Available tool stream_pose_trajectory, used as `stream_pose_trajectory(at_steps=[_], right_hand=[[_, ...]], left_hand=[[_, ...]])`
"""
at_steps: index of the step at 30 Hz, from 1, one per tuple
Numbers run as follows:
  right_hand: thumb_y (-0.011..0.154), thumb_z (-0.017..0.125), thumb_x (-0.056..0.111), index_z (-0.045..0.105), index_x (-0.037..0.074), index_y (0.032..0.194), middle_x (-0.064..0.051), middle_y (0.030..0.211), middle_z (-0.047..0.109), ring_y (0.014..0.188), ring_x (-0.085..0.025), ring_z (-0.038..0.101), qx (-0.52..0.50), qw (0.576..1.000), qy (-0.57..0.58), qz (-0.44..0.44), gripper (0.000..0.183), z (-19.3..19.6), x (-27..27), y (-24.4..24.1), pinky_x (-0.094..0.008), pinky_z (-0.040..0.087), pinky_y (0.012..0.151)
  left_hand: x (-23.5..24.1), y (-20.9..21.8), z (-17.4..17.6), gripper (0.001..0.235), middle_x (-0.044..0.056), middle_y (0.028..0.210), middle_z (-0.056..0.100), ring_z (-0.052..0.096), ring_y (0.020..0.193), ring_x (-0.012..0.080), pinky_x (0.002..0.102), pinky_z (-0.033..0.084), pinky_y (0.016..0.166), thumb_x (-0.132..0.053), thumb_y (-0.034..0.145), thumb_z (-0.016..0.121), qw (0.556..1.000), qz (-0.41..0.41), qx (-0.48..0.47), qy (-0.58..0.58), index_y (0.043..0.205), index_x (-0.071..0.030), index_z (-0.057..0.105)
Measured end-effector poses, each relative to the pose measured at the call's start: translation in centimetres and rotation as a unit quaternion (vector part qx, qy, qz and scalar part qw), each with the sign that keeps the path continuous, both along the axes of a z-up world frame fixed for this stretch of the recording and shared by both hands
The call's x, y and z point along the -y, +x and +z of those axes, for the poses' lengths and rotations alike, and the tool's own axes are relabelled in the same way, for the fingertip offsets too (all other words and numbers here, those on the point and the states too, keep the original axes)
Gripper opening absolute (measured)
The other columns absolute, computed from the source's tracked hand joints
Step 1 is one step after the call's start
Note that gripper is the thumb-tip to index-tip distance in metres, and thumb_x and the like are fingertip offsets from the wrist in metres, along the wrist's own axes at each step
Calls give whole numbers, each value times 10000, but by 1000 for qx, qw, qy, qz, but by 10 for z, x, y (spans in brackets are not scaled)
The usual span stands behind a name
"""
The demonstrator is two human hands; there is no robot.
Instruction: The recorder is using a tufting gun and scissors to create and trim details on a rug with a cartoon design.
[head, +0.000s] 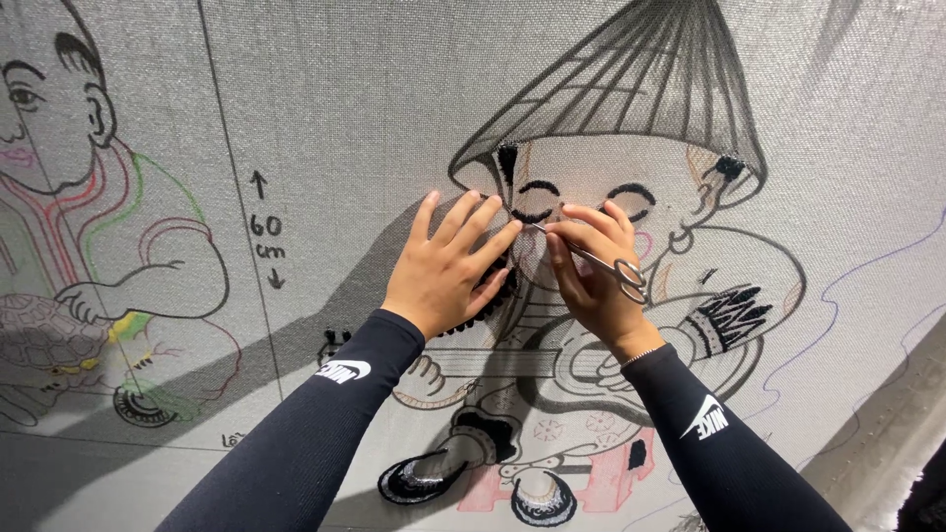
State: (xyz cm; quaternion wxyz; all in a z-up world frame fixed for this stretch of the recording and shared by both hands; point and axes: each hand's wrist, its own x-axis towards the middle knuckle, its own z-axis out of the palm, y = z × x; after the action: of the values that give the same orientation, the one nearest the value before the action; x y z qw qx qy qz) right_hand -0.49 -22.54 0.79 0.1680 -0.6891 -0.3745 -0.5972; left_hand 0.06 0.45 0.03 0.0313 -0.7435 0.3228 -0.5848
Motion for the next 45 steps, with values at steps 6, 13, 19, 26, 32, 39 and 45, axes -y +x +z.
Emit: stream_pose_trajectory(at_steps=[6,13,19,26,32,39,45], right_hand=[[992,700,101,737,74,1078,3,1077,755,1242,-231,632,3,1000,-17,-20,97,5,-4,-5,-509,337,1188],[998,708,104,734,74,1075,8,1076,750,1238,-229,639,2,1000,1,-18,87,2,-4,-3,-505,342,1188],[993,712,115,742,81,1077,1,1074,759,1231,-223,628,5,1000,-13,-27,96,4,-9,-7,-494,322,1178],[998,721,137,746,94,1087,23,1074,759,1245,-216,623,1,999,-18,-49,102,4,-12,-6,-503,300,1189],[997,733,142,741,88,1085,7,1077,760,1241,-223,622,16,998,-15,-58,104,3,-12,-5,-505,299,1183],[1000,716,117,733,90,1063,16,1081,754,1250,-220,627,8,1000,-8,-23,71,2,-9,-4,-505,296,1211],[994,719,123,743,97,1071,13,1074,756,1240,-226,625,-4,999,-10,-52,85,3,-13,-5,-504,299,1193]], left_hand=[[1,-2,1,551,92,1515,482,405,1436,284,593,265,1200,-433,964,626,1000,6,3,4,1471,-232,554],[2,0,0,553,82,1517,480,403,1441,278,598,258,1205,-444,964,623,1000,10,2,2,1475,-250,543],[2,1,0,562,90,1509,475,397,1434,282,600,262,1195,-455,962,618,1000,15,-5,4,1479,-248,541],[-2,-1,-1,555,91,1515,469,389,1447,281,603,267,1202,-443,960,624,1000,6,-2,5,1467,-232,541],[-2,-3,-1,582,97,1519,467,384,1441,293,590,265,1210,-429,954,631,1000,2,-10,3,1490,-223,533],[1,-2,-1,565,97,1503,471,388,1433,296,592,265,1199,-437,956,636,1000,2,-12,-3,1474,-235,538],[-1,-7,0,567,110,1500,472,384,1434,302,597,266,1196,-427,943,646,1000,-2,-12,-4,1454,-201,546]])
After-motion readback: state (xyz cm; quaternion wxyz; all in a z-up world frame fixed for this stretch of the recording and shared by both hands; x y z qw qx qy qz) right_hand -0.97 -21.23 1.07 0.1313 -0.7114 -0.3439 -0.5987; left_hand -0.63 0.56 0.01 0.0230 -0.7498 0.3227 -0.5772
